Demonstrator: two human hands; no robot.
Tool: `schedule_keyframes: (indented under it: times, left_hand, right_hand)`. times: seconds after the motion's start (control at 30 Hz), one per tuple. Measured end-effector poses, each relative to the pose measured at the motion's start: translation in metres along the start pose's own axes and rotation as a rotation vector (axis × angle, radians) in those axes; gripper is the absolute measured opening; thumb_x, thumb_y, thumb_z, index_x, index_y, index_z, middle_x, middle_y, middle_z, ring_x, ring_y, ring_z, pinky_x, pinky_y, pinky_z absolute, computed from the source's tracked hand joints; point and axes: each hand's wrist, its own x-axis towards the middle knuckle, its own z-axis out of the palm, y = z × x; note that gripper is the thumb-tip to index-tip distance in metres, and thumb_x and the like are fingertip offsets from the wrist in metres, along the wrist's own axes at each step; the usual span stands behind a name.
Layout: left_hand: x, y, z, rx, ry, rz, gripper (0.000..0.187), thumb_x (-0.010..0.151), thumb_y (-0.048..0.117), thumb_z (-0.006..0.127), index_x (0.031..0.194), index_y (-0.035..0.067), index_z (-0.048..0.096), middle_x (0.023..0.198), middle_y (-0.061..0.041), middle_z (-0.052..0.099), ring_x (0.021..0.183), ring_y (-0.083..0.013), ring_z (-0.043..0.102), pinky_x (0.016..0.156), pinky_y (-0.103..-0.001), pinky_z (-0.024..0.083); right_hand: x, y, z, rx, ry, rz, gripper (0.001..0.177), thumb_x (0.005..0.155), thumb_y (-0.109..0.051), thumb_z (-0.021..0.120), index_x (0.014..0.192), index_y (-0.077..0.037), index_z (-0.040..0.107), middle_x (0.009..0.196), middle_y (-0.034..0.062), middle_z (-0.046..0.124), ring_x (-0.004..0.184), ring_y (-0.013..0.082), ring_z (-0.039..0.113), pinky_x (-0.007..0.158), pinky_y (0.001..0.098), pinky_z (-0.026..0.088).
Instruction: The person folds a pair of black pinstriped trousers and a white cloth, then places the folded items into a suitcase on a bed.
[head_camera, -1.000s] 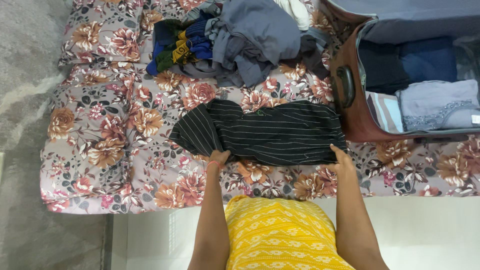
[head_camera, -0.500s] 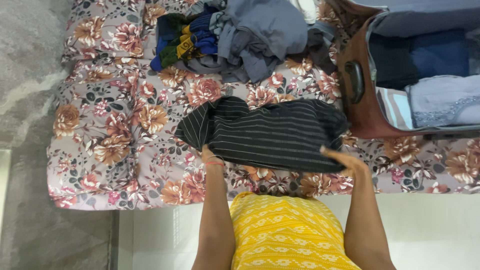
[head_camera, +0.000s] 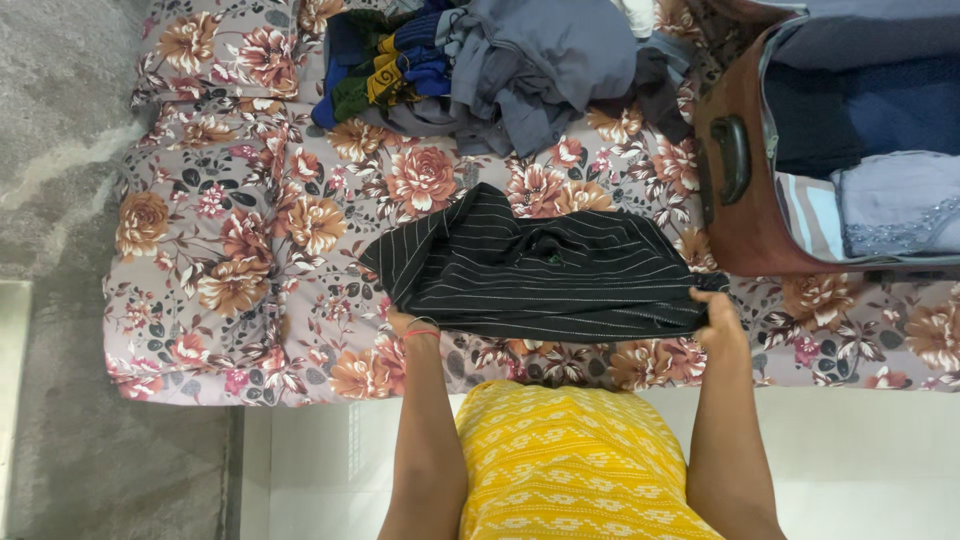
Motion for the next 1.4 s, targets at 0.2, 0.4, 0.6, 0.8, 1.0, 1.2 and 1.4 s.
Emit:
schedule_keyframes:
  times: [0.2, 0.4, 0.6, 0.8, 1.0, 1.2, 1.4]
  left_hand:
    - [-0.002, -0.014, 0.000, 0.836, 0.102, 0.176, 0.071, 0.072, 0.018, 0.088, 0.134, 0.004, 0.057, 0.114, -0.012, 0.070, 0.096, -0.0253, 0.068, 0.088, -0.039, 0.055]
    - [0.014, -0.011, 0.032, 0.198, 0.240, 0.247, 0.045, 0.087, 0.031, 0.072, 0.112, -0.006, 0.065, 0.106, -0.019, 0.070, 0.082, -0.0313, 0.067, 0.071, -0.046, 0.055]
    - [0.018, 0.007, 0.022, 0.451, 0.420, 0.332, 0.061, 0.094, 0.046, 0.067, 0.114, -0.011, 0.063, 0.111, -0.024, 0.072, 0.091, -0.0319, 0.069, 0.076, -0.042, 0.056]
    - [0.028, -0.010, 0.033, 0.862, 0.337, 0.396, 0.089, 0.085, 0.061, 0.078, 0.120, -0.018, 0.057, 0.118, -0.029, 0.070, 0.101, -0.0324, 0.069, 0.088, -0.039, 0.054]
    - [0.040, -0.031, 0.037, 1.062, 0.408, 0.155, 0.100, 0.066, 0.040, 0.096, 0.131, -0.016, 0.047, 0.123, -0.026, 0.064, 0.098, -0.0334, 0.069, 0.087, -0.043, 0.057]
    - [0.046, -0.040, 0.038, 0.561, 0.293, 0.039, 0.079, 0.064, 0.017, 0.091, 0.131, -0.007, 0.057, 0.118, -0.018, 0.070, 0.088, -0.0291, 0.070, 0.077, -0.041, 0.061]
    - [0.053, -0.023, 0.054, 1.096, 0.531, -0.050, 0.080, 0.071, 0.036, 0.096, 0.131, -0.002, 0.057, 0.129, -0.027, 0.057, 0.107, -0.0368, 0.061, 0.096, -0.046, 0.053]
  right_hand:
    - [0.004, -0.014, 0.012, 0.390, -0.054, -0.088, 0.023, 0.087, -0.017, 0.068, 0.108, -0.010, 0.072, 0.113, 0.0075, 0.077, 0.102, 0.0278, 0.073, 0.096, 0.0459, 0.057]
    - [0.001, -0.033, 0.016, 0.675, -0.093, -0.234, 0.041, 0.069, -0.021, 0.057, 0.103, -0.003, 0.071, 0.119, 0.0191, 0.074, 0.110, 0.0418, 0.070, 0.106, 0.0597, 0.052]
    - [0.002, -0.033, 0.036, 0.570, -0.221, -0.234, 0.054, 0.066, -0.024, 0.055, 0.109, 0.002, 0.074, 0.121, 0.0226, 0.075, 0.114, 0.0420, 0.070, 0.107, 0.0561, 0.049]
    - [0.019, -0.014, 0.065, 0.292, -0.015, -0.138, 0.014, 0.080, -0.019, 0.063, 0.092, -0.014, 0.068, 0.098, 0.0088, 0.074, 0.090, 0.0312, 0.072, 0.095, 0.0524, 0.059]
    - [0.036, 0.013, 0.090, 0.031, -0.019, 0.061, 0.017, 0.082, -0.029, 0.068, 0.092, -0.016, 0.069, 0.090, 0.0071, 0.072, 0.078, 0.0286, 0.068, 0.082, 0.0483, 0.057]
    - [0.050, 0.031, 0.112, -0.099, 0.066, 0.183, 0.028, 0.084, -0.037, 0.070, 0.102, -0.015, 0.070, 0.098, 0.0077, 0.073, 0.083, 0.0283, 0.069, 0.083, 0.0466, 0.057]
    - [0.064, 0.039, 0.137, -0.112, 0.096, 0.265, 0.032, 0.084, -0.037, 0.072, 0.105, -0.014, 0.071, 0.102, 0.0083, 0.073, 0.087, 0.0293, 0.069, 0.084, 0.0490, 0.056]
